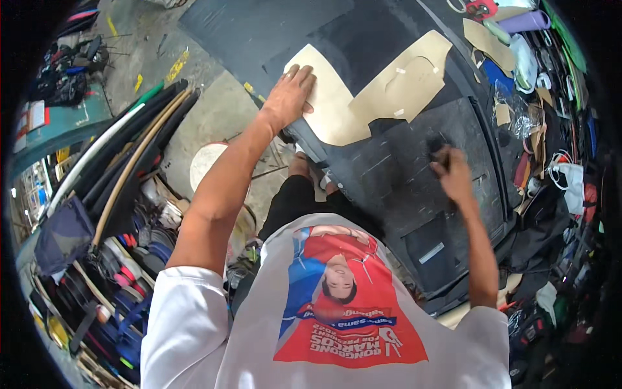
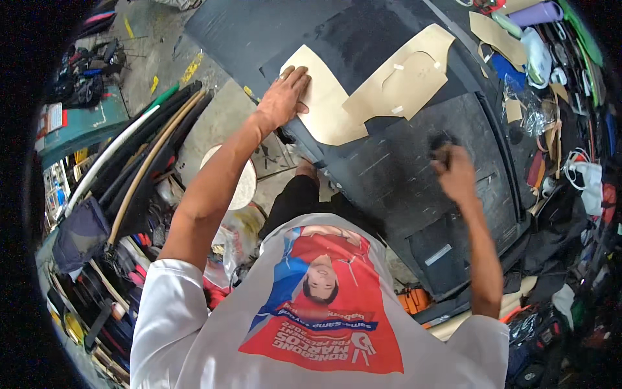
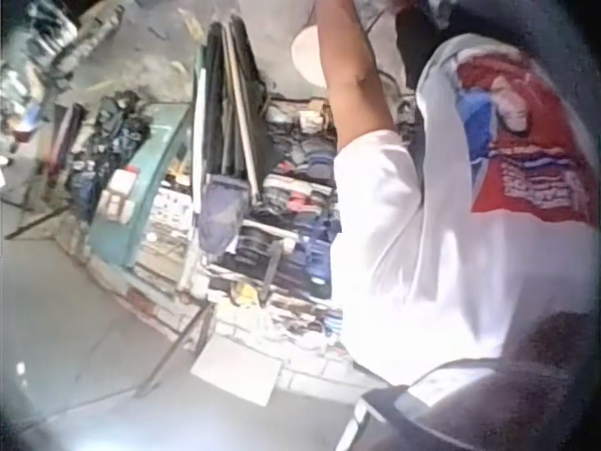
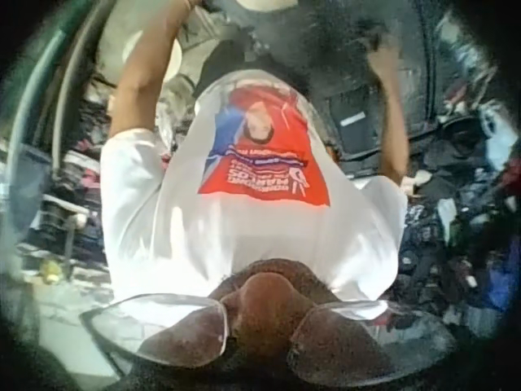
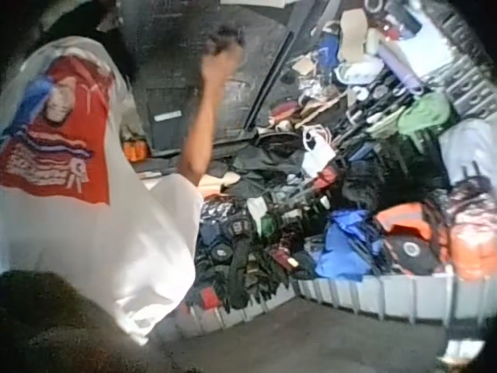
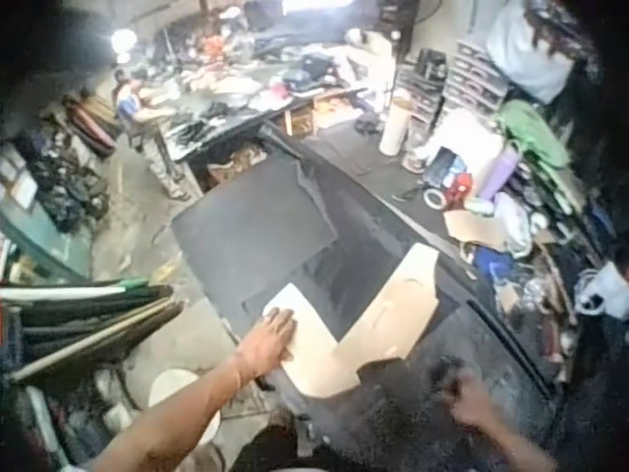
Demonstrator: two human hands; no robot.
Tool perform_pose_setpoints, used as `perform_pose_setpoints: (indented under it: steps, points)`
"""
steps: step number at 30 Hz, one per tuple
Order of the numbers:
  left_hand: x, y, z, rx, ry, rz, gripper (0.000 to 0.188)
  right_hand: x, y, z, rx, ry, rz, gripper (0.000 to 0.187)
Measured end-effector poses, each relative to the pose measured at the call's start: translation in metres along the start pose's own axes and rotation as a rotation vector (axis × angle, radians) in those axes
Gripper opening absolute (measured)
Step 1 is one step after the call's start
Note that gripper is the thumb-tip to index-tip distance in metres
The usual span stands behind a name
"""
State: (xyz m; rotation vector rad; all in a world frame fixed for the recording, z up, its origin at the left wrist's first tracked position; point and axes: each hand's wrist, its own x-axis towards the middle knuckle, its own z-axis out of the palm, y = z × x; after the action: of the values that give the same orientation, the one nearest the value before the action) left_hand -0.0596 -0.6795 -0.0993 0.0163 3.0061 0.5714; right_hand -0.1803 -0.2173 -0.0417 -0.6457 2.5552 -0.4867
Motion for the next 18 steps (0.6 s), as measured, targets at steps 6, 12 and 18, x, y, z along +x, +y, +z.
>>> perform_pose_setpoints:
  steps: [6,12,18]
  points:
    - [0.005,0.004,0.003,-0.018,0.038,0.03,0.073,0.051,-0.172,0.091,0.192,-0.144,-0.178,0.05]
    - [0.0,-0.004,0.004,0.0,0.156,0.043,0.061,0.109,-0.25,0.122,0.046,-0.142,-0.085,0.055]
    - [-0.004,-0.006,0.007,-0.057,0.167,0.042,0.065,0.127,-0.247,0.128,-0.094,-0.082,-0.122,0.057]
